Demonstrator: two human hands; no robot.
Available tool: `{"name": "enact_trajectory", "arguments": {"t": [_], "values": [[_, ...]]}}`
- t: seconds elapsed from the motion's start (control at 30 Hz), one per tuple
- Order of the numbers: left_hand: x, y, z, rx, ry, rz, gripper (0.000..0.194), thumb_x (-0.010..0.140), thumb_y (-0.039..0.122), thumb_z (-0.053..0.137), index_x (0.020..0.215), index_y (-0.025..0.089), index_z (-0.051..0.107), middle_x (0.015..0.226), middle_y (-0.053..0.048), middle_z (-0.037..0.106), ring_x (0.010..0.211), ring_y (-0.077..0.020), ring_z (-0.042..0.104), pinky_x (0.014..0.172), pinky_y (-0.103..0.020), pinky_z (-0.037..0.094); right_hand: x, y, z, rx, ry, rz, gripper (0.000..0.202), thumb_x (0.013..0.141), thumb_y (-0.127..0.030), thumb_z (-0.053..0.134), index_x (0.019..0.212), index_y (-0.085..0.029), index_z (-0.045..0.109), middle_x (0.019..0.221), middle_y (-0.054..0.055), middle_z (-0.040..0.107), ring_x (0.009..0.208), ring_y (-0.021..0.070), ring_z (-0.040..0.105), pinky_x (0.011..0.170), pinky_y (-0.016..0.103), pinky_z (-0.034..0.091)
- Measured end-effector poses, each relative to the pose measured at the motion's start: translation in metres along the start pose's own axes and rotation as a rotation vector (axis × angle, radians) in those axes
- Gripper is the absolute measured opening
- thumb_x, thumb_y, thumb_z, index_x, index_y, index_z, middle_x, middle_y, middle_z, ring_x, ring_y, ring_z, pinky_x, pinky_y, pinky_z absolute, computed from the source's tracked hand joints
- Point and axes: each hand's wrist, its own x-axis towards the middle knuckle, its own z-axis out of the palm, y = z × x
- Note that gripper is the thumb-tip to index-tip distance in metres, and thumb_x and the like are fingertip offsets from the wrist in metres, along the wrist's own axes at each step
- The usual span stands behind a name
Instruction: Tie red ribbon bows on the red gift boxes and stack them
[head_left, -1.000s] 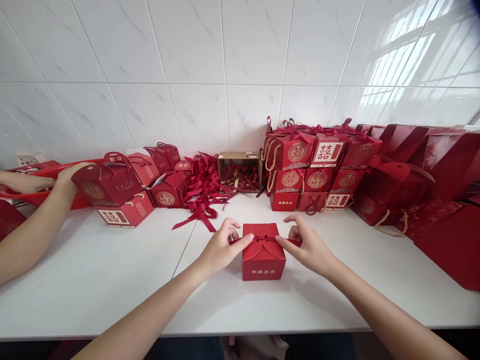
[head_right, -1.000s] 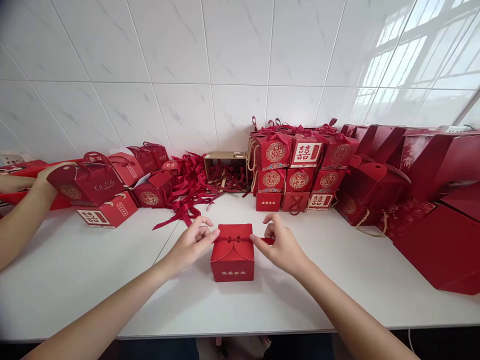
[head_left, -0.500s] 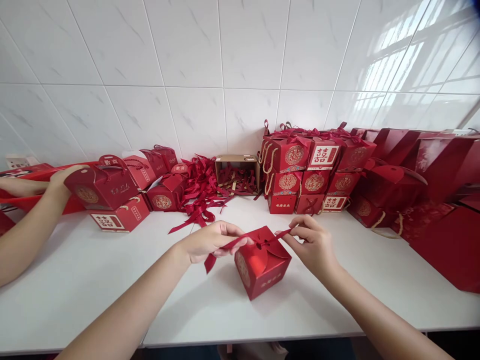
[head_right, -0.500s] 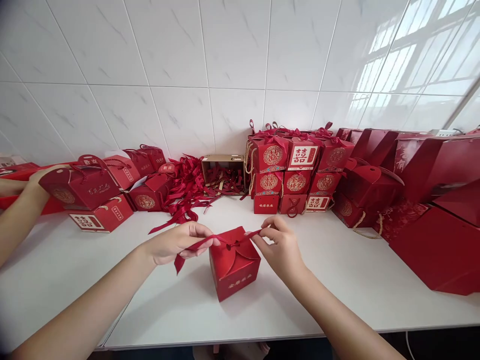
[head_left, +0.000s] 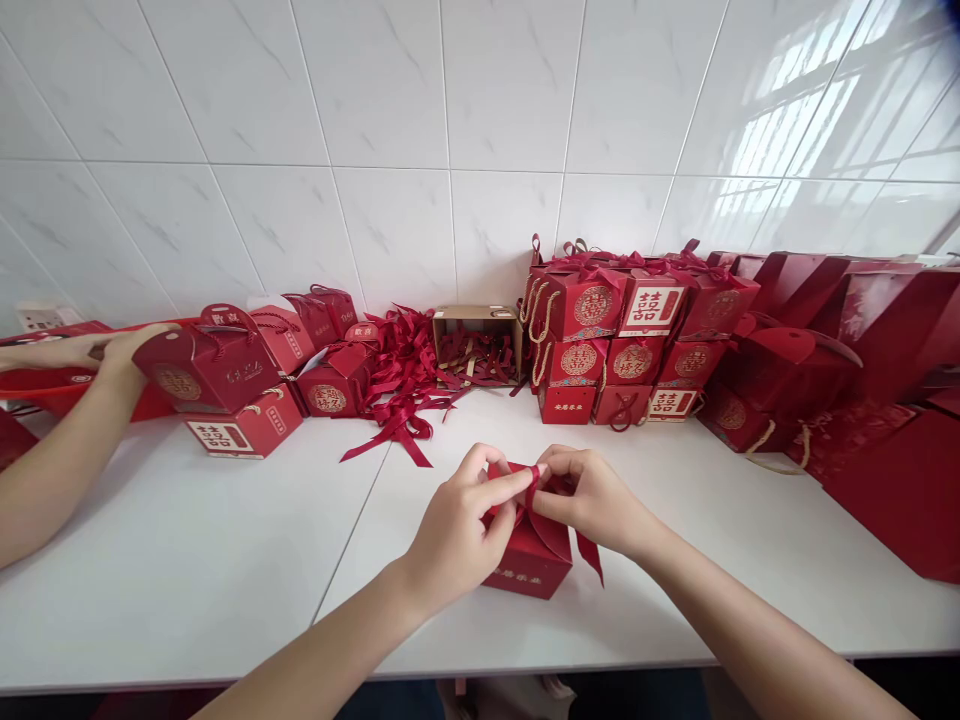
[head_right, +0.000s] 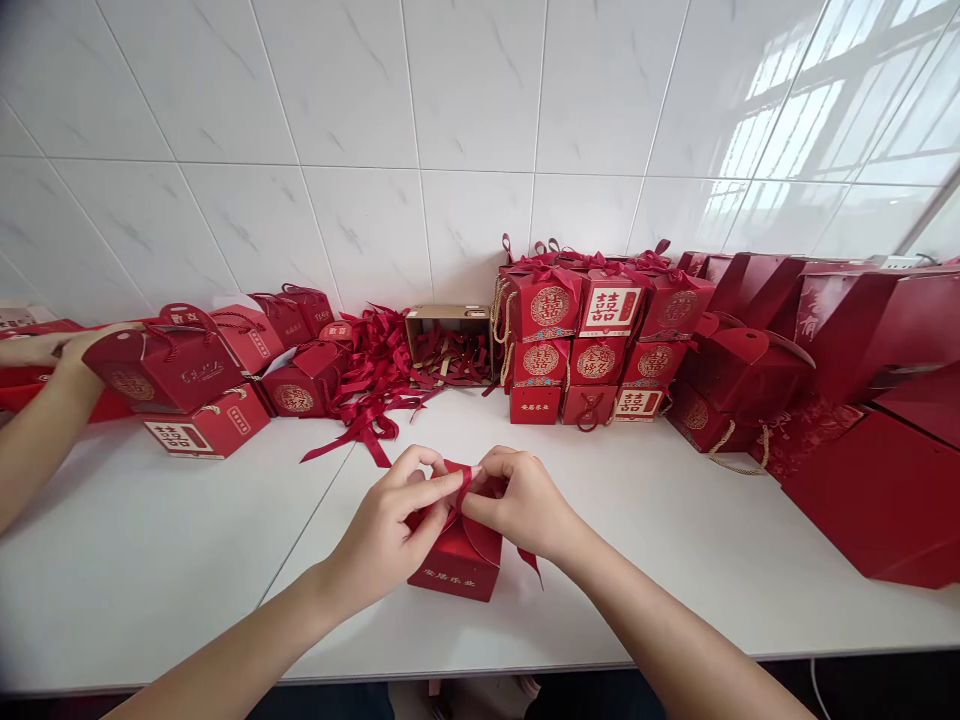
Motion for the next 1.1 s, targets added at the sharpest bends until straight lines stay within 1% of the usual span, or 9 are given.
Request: {"name": "enact_trajectory", "arguments": {"t": [0.13, 0.27, 0.4, 0.53, 0.8, 0.87, 0.97, 1.03, 1.1], "values": [[0.007, -0.001, -0.013, -0.068, -0.147, 0.051, 0.031, 0.088, 0.015, 0.043, 0.103, 0.024, 0.068, 0.099, -0.006, 0.050, 0.071, -0.0127, 0.054, 0.064, -0.027, 0.047, 0.003, -0.004, -0.004, -0.134, -0.061, -0.038, 0.016, 0.065, -0.011, 0.054, 0.054, -0.018, 0.045, 0.064, -0.003, 0.045, 0.057, 0.0099, 0.043, 0.051, 0.023, 0.035], [0.017, 0.001, -0.030, -0.131, -0.350, -0.031, 0.021, 0.082, 0.014, 0.050, 0.093, 0.024, 0.065, 0.093, -0.003, 0.052, 0.072, -0.0130, 0.055, 0.064, -0.025, 0.046, 0.005, -0.008, -0.005, -0.233, -0.185, -0.139, 0.009, 0.063, -0.009, 0.053, 0.063, -0.018, 0.050, 0.070, -0.002, 0.047, 0.058, 0.0096, 0.043, 0.052, 0.022, 0.035], [0.023, 0.004, -0.034, -0.116, -0.422, -0.075, 0.010, 0.079, 0.015, 0.053, 0.083, 0.022, 0.058, 0.091, -0.001, 0.052, 0.074, -0.0134, 0.055, 0.065, -0.025, 0.045, 0.005, -0.010, -0.003, -0.280, -0.222, -0.198, 0.013, 0.062, -0.007, 0.052, 0.067, -0.018, 0.047, 0.071, -0.002, 0.046, 0.058, 0.0093, 0.041, 0.052, 0.021, 0.034], [0.023, 0.006, -0.032, -0.014, -0.404, -0.134, 0.002, 0.079, 0.020, 0.055, 0.077, 0.021, 0.056, 0.087, 0.000, 0.050, 0.070, -0.0137, 0.053, 0.061, -0.026, 0.042, 0.004, -0.012, -0.004, -0.350, -0.227, -0.222, 0.015, 0.063, -0.007, 0.052, 0.063, -0.019, 0.042, 0.071, -0.002, 0.046, 0.058, 0.0091, 0.039, 0.052, 0.022, 0.032], [0.016, -0.022, -0.039, 0.082, -0.247, -0.212, 0.030, 0.080, 0.045, 0.058, 0.067, 0.020, 0.048, 0.083, 0.002, 0.048, 0.059, -0.0107, 0.042, 0.061, -0.027, 0.039, -0.006, 0.003, -0.023, -0.458, -0.094, -0.077, 0.022, 0.064, -0.009, 0.050, 0.056, -0.020, 0.032, 0.070, -0.001, 0.044, 0.058, 0.0105, 0.039, 0.053, 0.025, 0.031], [0.014, -0.030, -0.038, 0.025, -0.269, -0.200, 0.030, 0.081, 0.044, 0.058, 0.067, 0.020, 0.048, 0.085, 0.001, 0.050, 0.067, -0.0126, 0.047, 0.069, -0.029, 0.042, -0.008, 0.008, -0.025, -0.430, -0.097, -0.062, 0.020, 0.065, -0.009, 0.050, 0.058, -0.020, 0.035, 0.076, 0.001, 0.048, 0.063, 0.0125, 0.044, 0.059, 0.026, 0.037], [0.015, -0.037, -0.035, -0.132, -0.230, -0.131, 0.025, 0.080, 0.037, 0.061, 0.068, 0.020, 0.046, 0.105, -0.004, 0.055, 0.097, -0.0187, 0.053, 0.090, -0.034, 0.042, -0.010, 0.012, -0.024, -0.395, -0.073, -0.086, 0.017, 0.067, -0.009, 0.050, 0.059, -0.019, 0.039, 0.089, 0.005, 0.053, 0.080, 0.0173, 0.052, 0.073, 0.032, 0.043], [0.018, -0.037, -0.032, -0.181, -0.210, -0.095, 0.026, 0.083, 0.037, 0.058, 0.067, 0.020, 0.047, 0.121, -0.005, 0.053, 0.114, -0.0219, 0.047, 0.099, -0.037, 0.037, -0.011, 0.012, -0.023, -0.387, -0.056, -0.103, 0.015, 0.067, -0.010, 0.050, 0.059, -0.019, 0.041, 0.102, 0.007, 0.054, 0.094, 0.0211, 0.052, 0.082, 0.036, 0.043], [0.023, -0.039, -0.031, -0.075, -0.183, -0.067, 0.032, 0.089, 0.039, 0.048, 0.064, 0.019, 0.051, 0.125, -0.004, 0.054, 0.121, -0.0244, 0.041, 0.102, -0.043, 0.032, -0.013, 0.011, -0.021, -0.400, -0.048, -0.135, 0.016, 0.066, -0.008, 0.051, 0.058, -0.018, 0.041, 0.112, 0.008, 0.054, 0.105, 0.0242, 0.050, 0.087, 0.040, 0.042]]}}
